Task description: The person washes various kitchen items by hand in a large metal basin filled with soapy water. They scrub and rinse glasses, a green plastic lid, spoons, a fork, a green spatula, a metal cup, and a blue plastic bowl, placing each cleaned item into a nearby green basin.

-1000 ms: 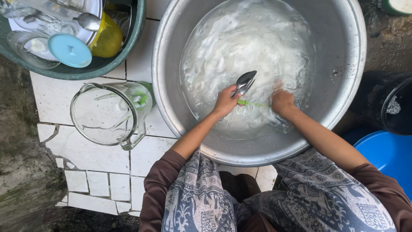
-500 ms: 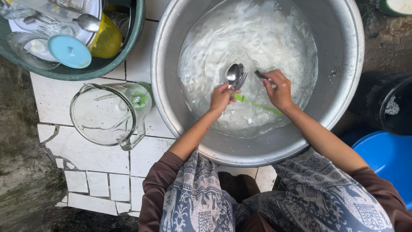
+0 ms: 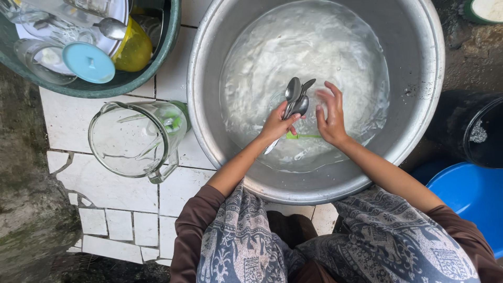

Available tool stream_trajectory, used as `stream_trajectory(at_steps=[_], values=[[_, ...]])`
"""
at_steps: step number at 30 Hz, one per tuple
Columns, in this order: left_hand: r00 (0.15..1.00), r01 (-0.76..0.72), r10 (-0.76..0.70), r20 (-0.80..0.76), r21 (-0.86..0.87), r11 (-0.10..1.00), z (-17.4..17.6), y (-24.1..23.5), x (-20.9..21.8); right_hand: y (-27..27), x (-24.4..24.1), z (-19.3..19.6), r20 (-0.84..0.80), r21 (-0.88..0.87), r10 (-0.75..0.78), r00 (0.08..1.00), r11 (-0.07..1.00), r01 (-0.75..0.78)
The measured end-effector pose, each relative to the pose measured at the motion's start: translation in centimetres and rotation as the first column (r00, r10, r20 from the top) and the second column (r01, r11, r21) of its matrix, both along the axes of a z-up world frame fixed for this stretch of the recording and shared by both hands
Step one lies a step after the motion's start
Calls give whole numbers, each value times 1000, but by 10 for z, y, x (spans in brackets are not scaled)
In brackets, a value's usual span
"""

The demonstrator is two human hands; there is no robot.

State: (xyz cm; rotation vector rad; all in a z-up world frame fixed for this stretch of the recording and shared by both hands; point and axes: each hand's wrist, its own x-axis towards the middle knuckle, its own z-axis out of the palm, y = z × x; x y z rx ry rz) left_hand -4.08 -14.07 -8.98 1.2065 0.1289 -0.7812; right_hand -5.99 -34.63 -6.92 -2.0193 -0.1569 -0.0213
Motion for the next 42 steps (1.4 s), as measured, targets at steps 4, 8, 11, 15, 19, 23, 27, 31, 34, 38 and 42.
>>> stream_trajectory(at_steps=[4,8,11,15,19,23,27,31,34,38,42], values=[[983,156,-168,71,150,976,-14,-1,-9,-6,-2,-19,-406,366,139,903,930,22],[932,315,-345,108,222,923,-34,-4,-22,-4,-6,-35,-544,509,220,810,854,110],[924,314,-349,159,205,927,-62,-3,-27,2,-6,-36,-649,555,176,740,776,301],[892,306,-365,265,241,921,-92,-1,-30,1,-3,-39,-721,475,140,678,813,336],[869,449,-479,122,213,868,-101,0,-35,-3,2,-32,-697,656,307,649,639,402],[874,450,-479,85,235,862,-87,5,-32,-4,-4,-38,-762,584,211,613,635,506],[876,462,-482,27,238,854,-65,6,-35,-7,-6,-59,-779,473,72,622,718,510],[865,425,-493,91,390,817,-53,8,-25,-16,3,-49,-719,608,270,640,690,392],[890,396,-449,83,352,848,-47,8,-23,-15,6,-40,-719,619,269,640,667,415],[881,458,-473,0,247,854,-43,5,-22,-14,7,-46,-784,559,215,582,653,512],[892,447,-446,-78,298,843,-45,7,-21,-16,10,-50,-831,426,139,539,783,454]])
